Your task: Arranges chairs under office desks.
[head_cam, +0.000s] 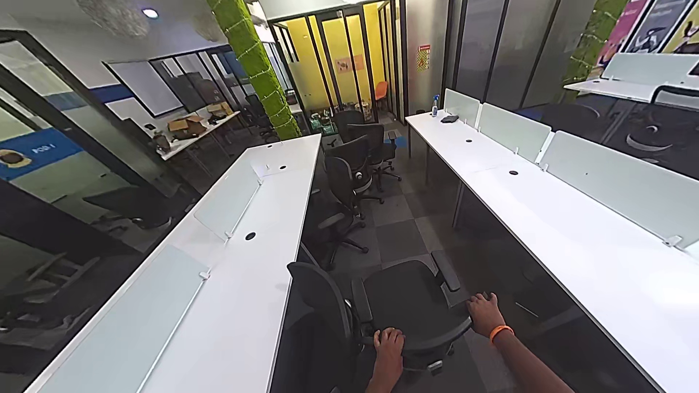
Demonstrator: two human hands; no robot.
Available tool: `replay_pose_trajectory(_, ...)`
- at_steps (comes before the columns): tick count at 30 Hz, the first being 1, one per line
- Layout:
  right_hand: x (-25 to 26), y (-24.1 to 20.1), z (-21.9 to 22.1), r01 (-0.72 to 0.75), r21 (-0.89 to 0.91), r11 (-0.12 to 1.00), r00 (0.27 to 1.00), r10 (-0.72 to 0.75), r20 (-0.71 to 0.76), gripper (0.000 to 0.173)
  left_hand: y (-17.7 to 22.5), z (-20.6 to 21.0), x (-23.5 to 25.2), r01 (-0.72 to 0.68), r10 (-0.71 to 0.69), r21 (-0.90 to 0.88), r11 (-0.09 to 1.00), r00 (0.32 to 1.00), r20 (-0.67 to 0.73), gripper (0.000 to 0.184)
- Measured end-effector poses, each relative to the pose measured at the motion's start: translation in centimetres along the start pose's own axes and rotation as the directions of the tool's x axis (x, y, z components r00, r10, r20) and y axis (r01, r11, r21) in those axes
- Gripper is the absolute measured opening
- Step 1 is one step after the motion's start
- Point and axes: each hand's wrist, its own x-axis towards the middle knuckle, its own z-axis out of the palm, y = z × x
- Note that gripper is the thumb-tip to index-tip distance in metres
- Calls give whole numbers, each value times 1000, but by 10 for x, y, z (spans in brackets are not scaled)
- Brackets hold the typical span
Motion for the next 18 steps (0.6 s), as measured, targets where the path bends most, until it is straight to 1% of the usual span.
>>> replay_pose_trajectory(4,20,17,-6,-15,-4,1000,1000,15,11,47,6,1,22,0,0,-65,998,1000,-3,42)
replay_pose_trajectory(7,36,23,-12,-5,11,1000,1000,5,11,47,4,-1,43,19,-21,-75,997,1000,-22,37)
replay_pose_trajectory(9,49,27,-17,10,29,1000,1000,-10,-8,47,2,-9,62,47,-48,-71,996,999,-15,36)
replay_pose_trajectory(14,86,41,-19,64,70,996,997,-60,-54,46,2,-34,118,143,-145,27,989,985,92,45)
replay_pose_trajectory(18,111,59,-19,133,104,986,990,-127,-63,34,3,-48,166,205,-234,165,965,955,181,53)
